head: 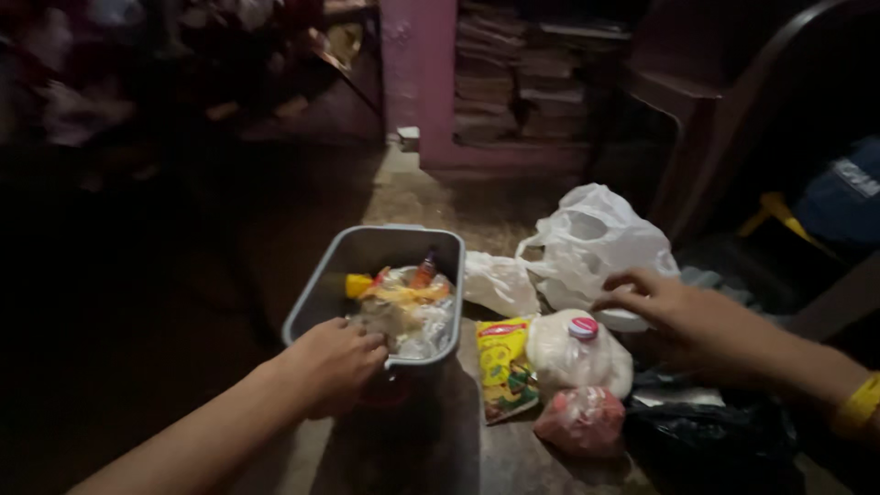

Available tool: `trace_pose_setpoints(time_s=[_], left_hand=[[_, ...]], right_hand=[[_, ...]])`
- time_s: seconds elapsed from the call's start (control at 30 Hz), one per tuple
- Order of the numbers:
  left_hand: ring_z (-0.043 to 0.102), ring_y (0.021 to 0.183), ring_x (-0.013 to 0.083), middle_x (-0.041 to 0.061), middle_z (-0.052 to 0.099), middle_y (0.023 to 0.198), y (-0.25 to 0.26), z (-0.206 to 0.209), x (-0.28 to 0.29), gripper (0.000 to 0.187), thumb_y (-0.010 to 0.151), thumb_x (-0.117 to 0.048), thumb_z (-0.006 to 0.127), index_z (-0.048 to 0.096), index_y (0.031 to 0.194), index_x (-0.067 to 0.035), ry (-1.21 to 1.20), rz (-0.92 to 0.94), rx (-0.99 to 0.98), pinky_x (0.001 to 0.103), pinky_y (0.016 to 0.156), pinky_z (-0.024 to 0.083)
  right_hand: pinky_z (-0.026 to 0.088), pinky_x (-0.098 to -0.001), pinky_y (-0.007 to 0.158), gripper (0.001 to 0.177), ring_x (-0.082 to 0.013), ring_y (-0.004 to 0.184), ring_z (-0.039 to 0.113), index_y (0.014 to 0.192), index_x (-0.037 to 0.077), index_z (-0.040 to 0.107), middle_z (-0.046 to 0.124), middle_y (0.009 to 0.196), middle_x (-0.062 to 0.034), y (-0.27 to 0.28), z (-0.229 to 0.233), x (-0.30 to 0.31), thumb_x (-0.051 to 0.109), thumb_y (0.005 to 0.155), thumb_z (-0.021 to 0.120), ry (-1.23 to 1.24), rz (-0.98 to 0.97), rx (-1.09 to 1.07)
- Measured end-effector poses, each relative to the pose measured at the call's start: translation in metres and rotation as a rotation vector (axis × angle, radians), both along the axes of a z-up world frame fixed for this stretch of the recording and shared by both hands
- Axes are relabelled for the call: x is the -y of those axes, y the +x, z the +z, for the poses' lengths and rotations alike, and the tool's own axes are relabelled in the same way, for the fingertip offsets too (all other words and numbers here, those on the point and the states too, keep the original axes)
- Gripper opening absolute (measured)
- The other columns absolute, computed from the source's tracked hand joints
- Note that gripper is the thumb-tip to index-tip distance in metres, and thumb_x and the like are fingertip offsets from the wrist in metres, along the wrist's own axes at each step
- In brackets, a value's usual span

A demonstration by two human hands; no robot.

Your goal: The person removes various grocery items from a gray plastic bin and places them on the floor. Items include packaged food, plastic bags, and small containers. The person handles each item by hand and sets it down beside the bin.

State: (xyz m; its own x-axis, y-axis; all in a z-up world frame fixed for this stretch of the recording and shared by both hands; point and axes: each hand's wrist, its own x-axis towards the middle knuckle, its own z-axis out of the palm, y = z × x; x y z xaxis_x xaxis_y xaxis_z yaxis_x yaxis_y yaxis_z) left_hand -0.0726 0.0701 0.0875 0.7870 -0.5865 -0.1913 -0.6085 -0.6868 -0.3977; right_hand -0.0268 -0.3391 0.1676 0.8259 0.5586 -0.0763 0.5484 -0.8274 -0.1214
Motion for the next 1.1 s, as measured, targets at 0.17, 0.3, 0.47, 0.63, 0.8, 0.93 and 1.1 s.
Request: trace_pose_setpoints(time_s=[0.17, 0.3, 0.47, 0.63, 0.8, 0.93, 1.1], left_hand=[[0.062, 0.120, 0.0274, 0.011, 0.067, 0.126, 0.040, -0.041, -0.005, 0.041, 0.083, -0.020, 0.067, 0.063, 0.122, -0.007, -0.350, -0.012, 0.070, 0.041, 0.099, 0.050], [0.060, 0.117, 0.0358, 0.018, 0.063, 0.132, 0.053, -0.060, -0.007, 0.073, 0.068, -0.018, 0.071, 0.055, 0.138, -0.005, -0.589, 0.020, 0.097, 0.044, 0.097, 0.048], [0.060, 0.120, 0.0324, 0.013, 0.064, 0.128, 0.074, -0.077, 0.011, 0.047, 0.084, -0.019, 0.064, 0.057, 0.130, -0.011, -0.653, 0.395, -0.029, 0.045, 0.101, 0.048], [0.059, 0.117, 0.0364, 0.018, 0.062, 0.126, 0.117, -0.096, 0.015, 0.049, 0.083, -0.023, 0.071, 0.056, 0.126, -0.005, -0.769, 0.468, 0.108, 0.048, 0.096, 0.049], [0.058, 0.120, 0.0334, 0.013, 0.063, 0.122, 0.153, -0.119, 0.017, 0.054, 0.075, -0.025, 0.077, 0.058, 0.122, -0.007, -0.575, 0.500, 0.115, 0.047, 0.096, 0.050], [0.060, 0.117, 0.0339, 0.017, 0.063, 0.120, 0.173, -0.131, 0.008, 0.062, 0.072, -0.026, 0.080, 0.057, 0.124, -0.003, -0.567, 0.462, 0.230, 0.043, 0.095, 0.052], [0.063, 0.110, 0.0317, 0.015, 0.062, 0.124, 0.198, -0.141, 0.008, 0.075, 0.069, -0.029, 0.083, 0.055, 0.132, 0.000, -0.519, 0.455, 0.217, 0.043, 0.092, 0.053]], right_hand=[[0.057, -0.0341, 0.088, 0.057, -0.0201, 0.109, 0.068, 0.138, 0.026, 0.058, 0.052, 0.145, 0.0027, -0.015, -0.026, -0.008, 0.022, 0.084, 0.072, 0.052, 0.027, -0.052], [0.055, -0.0367, 0.088, 0.055, -0.0242, 0.110, 0.065, 0.137, 0.020, 0.059, 0.052, 0.145, -0.0029, 0.004, -0.041, -0.028, 0.018, 0.084, 0.071, 0.087, 0.132, -0.035], [0.054, -0.0389, 0.088, 0.046, -0.0275, 0.111, 0.065, 0.131, 0.013, 0.061, 0.056, 0.131, -0.0070, 0.048, -0.063, -0.075, 0.017, 0.086, 0.072, 0.226, 0.243, 0.032], [0.057, -0.0368, 0.099, 0.034, -0.0279, 0.117, 0.067, 0.127, 0.009, 0.062, 0.056, 0.129, -0.0117, 0.087, -0.100, -0.143, 0.013, 0.094, 0.066, 0.626, 0.409, -0.044], [0.053, -0.0443, 0.087, 0.055, -0.0358, 0.116, 0.059, 0.130, 0.011, 0.058, 0.050, 0.139, -0.0159, 0.130, -0.144, -0.204, 0.013, 0.079, 0.075, 0.293, 0.315, 0.085], [0.053, -0.0442, 0.098, 0.051, -0.0356, 0.122, 0.060, 0.128, 0.002, 0.054, 0.052, 0.144, -0.0183, 0.172, -0.176, -0.239, 0.010, 0.080, 0.070, 0.145, 0.231, 0.263], [0.059, -0.0415, 0.079, 0.067, -0.0357, 0.111, 0.062, 0.141, -0.006, 0.049, 0.049, 0.147, -0.0236, 0.206, -0.199, -0.257, 0.015, 0.080, 0.068, 0.116, 0.213, 0.500]])
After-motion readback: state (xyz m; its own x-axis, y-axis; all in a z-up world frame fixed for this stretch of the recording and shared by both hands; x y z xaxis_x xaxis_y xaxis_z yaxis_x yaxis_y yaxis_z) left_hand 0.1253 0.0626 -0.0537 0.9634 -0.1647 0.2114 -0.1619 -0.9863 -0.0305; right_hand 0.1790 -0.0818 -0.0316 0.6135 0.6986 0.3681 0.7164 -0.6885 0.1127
